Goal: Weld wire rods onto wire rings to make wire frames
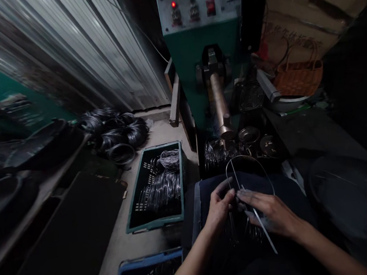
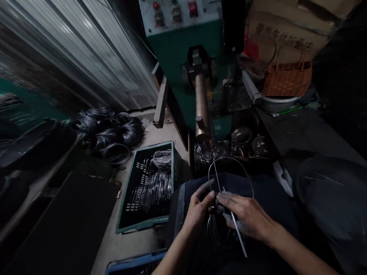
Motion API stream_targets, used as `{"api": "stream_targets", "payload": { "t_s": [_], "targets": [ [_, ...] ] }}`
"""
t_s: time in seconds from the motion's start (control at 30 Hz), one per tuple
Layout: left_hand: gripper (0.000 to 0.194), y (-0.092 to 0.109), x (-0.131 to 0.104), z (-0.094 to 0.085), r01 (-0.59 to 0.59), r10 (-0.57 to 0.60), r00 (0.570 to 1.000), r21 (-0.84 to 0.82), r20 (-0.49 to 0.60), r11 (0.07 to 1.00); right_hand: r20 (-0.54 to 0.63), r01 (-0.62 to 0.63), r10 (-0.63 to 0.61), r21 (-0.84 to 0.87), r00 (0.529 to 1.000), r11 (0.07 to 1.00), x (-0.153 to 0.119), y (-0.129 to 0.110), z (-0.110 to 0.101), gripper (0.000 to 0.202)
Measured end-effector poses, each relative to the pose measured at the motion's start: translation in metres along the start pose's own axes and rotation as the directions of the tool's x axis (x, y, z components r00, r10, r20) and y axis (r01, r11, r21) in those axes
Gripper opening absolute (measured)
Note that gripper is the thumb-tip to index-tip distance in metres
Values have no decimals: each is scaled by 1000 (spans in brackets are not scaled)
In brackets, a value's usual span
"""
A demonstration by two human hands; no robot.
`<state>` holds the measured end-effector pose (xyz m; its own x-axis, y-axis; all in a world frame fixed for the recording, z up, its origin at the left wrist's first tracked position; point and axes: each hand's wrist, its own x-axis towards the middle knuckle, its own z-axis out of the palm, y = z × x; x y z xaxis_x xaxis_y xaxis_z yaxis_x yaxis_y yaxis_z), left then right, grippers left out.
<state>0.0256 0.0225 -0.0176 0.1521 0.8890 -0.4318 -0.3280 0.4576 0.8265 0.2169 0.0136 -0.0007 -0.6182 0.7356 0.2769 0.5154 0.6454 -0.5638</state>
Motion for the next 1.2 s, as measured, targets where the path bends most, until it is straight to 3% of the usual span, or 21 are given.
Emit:
{"api": "stream_targets", "payload": {
  "t_s": [0.3,0.9,1.07,1.2],
  "targets": [
    [65,8,1,5,-36,37,999,-27,36,999,36,12,-12,12,999,1000,5,1,-12,67],
    [74,29,1,14,-27,24,1000,-166,-17,986,76,14,-19,58,997,998,24,-3,-33,59],
    [66,30,4,12,-81,79,997,-143,-14,986,88,7,-11,41,996,999,28,-3,-35,59],
    [65,27,12,6,-57,58,998,-122,-1,991,104,-6,1,52,995,999,25,3,-31,58]
  ]
}}
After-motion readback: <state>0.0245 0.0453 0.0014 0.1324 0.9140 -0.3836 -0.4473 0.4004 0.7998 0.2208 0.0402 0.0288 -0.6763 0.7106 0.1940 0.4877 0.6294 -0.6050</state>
